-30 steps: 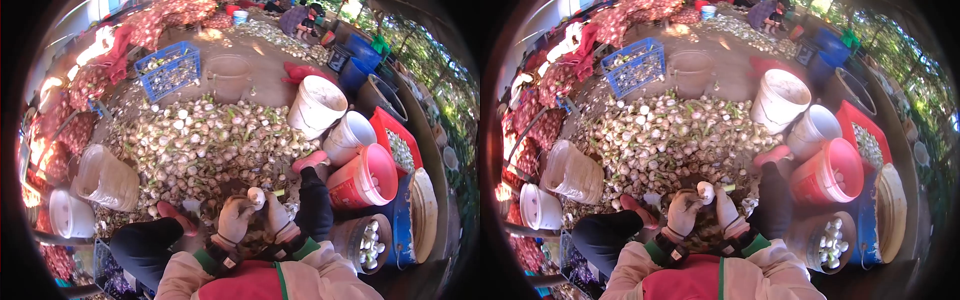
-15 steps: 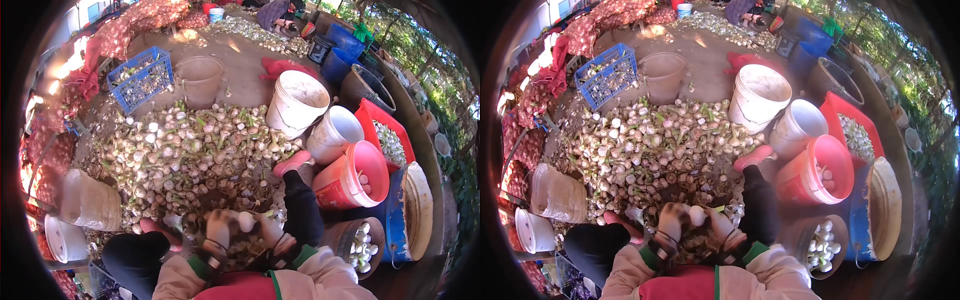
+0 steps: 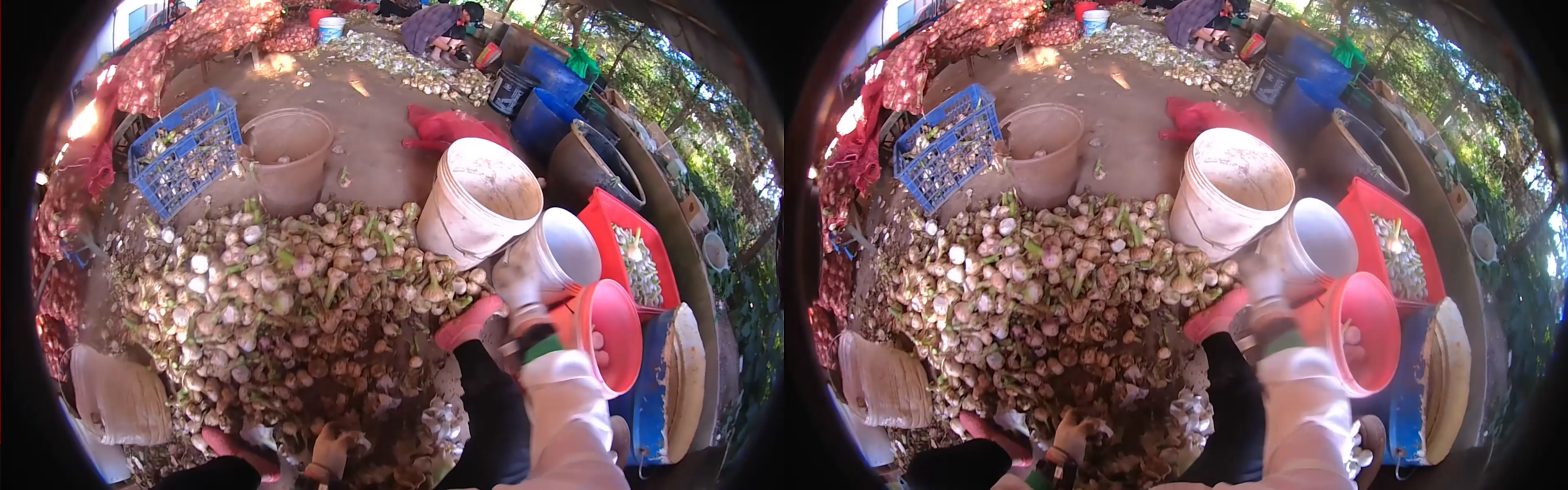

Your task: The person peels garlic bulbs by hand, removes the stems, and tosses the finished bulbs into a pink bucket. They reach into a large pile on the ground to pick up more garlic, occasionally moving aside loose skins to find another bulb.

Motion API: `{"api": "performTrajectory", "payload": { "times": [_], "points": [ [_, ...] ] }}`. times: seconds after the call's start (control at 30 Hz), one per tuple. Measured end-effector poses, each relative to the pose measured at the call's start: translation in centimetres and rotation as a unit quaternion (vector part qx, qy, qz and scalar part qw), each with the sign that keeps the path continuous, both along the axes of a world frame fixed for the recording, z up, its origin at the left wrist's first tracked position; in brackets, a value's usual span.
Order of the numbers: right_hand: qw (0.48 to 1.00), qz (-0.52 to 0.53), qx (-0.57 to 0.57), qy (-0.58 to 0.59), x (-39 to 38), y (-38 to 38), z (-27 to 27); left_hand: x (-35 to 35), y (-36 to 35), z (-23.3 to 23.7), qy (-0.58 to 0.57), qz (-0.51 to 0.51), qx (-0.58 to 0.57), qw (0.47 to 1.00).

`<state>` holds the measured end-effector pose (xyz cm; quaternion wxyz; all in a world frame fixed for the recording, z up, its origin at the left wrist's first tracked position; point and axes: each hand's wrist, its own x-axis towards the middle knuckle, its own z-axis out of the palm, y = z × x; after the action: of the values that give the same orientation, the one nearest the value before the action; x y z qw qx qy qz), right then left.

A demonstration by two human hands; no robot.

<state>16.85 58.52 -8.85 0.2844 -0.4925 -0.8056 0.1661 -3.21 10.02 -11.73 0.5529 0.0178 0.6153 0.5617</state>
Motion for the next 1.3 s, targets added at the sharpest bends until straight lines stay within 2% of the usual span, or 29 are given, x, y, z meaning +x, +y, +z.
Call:
{"api": "performTrajectory", "payload": {
  "times": [0.03, 0.07, 0.17, 0.23, 0.27, 0.33, 0.37, 0.4, 0.47, 0.5, 0.6, 0.63, 0.67, 0.73, 0.77, 0.8, 0.83, 0.87, 0.9, 0.93, 1.0, 1.03, 1.1, 1.13, 1.17, 1.2, 1.23, 1.27, 1.3],
  "points": [
    [0.959, 0.028, -0.162, 0.229, -3.4, -0.2, -5.8, -0.5, 0.3, 0.0, -0.043, -0.019, -0.018, 0.999],
    [0.982, -0.032, -0.156, -0.100, -7.5, -5.1, -3.1, -0.9, 0.5, 0.1, -0.086, -0.038, -0.036, 0.995],
    [0.956, -0.058, -0.231, -0.170, -12.6, -6.5, -8.2, -1.3, 1.0, 0.3, -0.083, -0.020, -0.049, 0.995],
    [0.970, -0.108, -0.094, -0.196, -13.8, -6.5, -10.2, -1.5, 1.2, 0.2, -0.075, -0.003, -0.070, 0.995],
    [0.970, -0.106, -0.096, -0.196, -13.9, -6.2, -10.9, -1.5, 1.4, -0.1, -0.074, -0.001, -0.073, 0.995],
    [0.976, -0.092, -0.143, -0.138, -12.9, -5.6, -11.0, -1.3, 1.7, -0.2, -0.074, -0.016, -0.076, 0.994],
    [0.979, -0.122, -0.154, -0.060, -12.7, -6.8, -9.5, -1.4, 2.0, 0.5, -0.070, -0.029, -0.066, 0.995],
    [0.979, -0.124, -0.150, -0.060, -12.4, -7.8, -9.0, -1.5, 2.1, 0.5, -0.070, -0.031, -0.063, 0.995],
    [0.974, -0.109, -0.197, 0.024, -11.4, -10.2, -8.1, -1.6, 2.2, 0.0, -0.127, 0.017, -0.023, 0.992],
    [0.979, -0.053, -0.181, 0.079, -10.7, -11.8, -7.4, -1.2, 2.7, 1.4, -0.096, 0.034, -0.032, 0.994],
    [0.967, -0.017, -0.202, 0.153, -9.7, -14.8, -7.1, -0.3, 2.1, 2.7, -0.089, 0.033, 0.027, 0.995],
    [0.979, -0.022, -0.155, 0.130, -9.4, -15.5, -6.8, 0.1, 1.3, 0.7, -0.044, 0.004, 0.022, 0.999],
    [0.979, -0.021, -0.157, 0.129, -9.0, -15.6, -7.4, 0.2, 0.9, 0.8, -0.045, 0.005, 0.020, 0.999],
    [0.977, -0.025, -0.154, -0.143, -7.1, -15.6, -11.5, 1.0, -0.2, 0.9, -0.011, -0.115, 0.001, 0.993],
    [0.952, -0.033, -0.250, -0.174, -6.4, -15.3, -14.4, 0.9, -0.7, 1.1, -0.033, -0.148, -0.032, 0.988],
    [0.949, -0.030, -0.256, -0.180, -6.7, -16.5, -13.2, 0.7, -1.7, 0.0, -0.039, -0.145, -0.038, 0.988],
    [0.951, -0.020, -0.235, -0.198, -7.0, -17.8, -11.8, 0.0, -2.9, -1.5, 0.082, -0.266, -0.036, 0.960],
    [0.953, -0.010, -0.214, -0.215, -7.5, -18.6, -10.7, -0.4, -3.5, -2.4, 0.200, -0.381, -0.031, 0.902],
    [0.952, 0.023, -0.196, -0.236, -7.5, -18.0, -12.3, -1.6, -1.3, 3.2, 0.126, -0.394, -0.130, 0.901],
    [0.951, 0.027, -0.199, -0.236, -7.8, -18.0, -12.4, -1.6, -1.4, 2.5, 0.124, -0.391, -0.133, 0.902],
    [0.946, 0.065, -0.131, -0.290, -8.7, -18.5, -11.5, -1.5, -1.8, 1.0, 0.115, -0.399, -0.091, 0.905],
    [0.944, 0.068, -0.134, -0.293, -8.8, -18.0, -11.3, -1.1, -1.8, 0.5, 0.111, -0.397, -0.093, 0.906],
    [0.922, 0.033, -0.284, -0.260, -8.4, -16.9, -11.3, -0.4, -1.0, 0.9, 0.125, -0.279, -0.119, 0.945],
    [0.924, 0.032, -0.281, -0.257, -8.5, -17.6, -11.4, -0.4, -1.4, -1.6, 0.128, -0.279, -0.117, 0.944],
    [0.950, 0.020, -0.303, -0.068, -8.5, -19.0, -11.7, -0.2, -1.9, -5.6, 0.178, -0.217, -0.011, 0.960],
    [0.942, 0.010, -0.312, 0.122, -9.0, -20.9, -10.3, 0.0, -1.9, -6.1, 0.224, -0.149, 0.095, 0.958],
    [0.916, 0.044, -0.355, 0.180, -8.9, -23.6, -9.0, 0.3, -1.9, -6.6, 0.157, -0.085, 0.085, 0.980],
    [0.883, 0.077, -0.397, 0.238, -9.4, -28.0, -4.1, 0.2, -0.8, -5.3, 0.088, -0.020, 0.074, 0.993],
    [0.918, 0.138, -0.318, 0.192, -9.7, -32.3, 0.3, 0.5, -0.1, -2.8, 0.091, -0.018, 0.074, 0.993]
  ]
}}
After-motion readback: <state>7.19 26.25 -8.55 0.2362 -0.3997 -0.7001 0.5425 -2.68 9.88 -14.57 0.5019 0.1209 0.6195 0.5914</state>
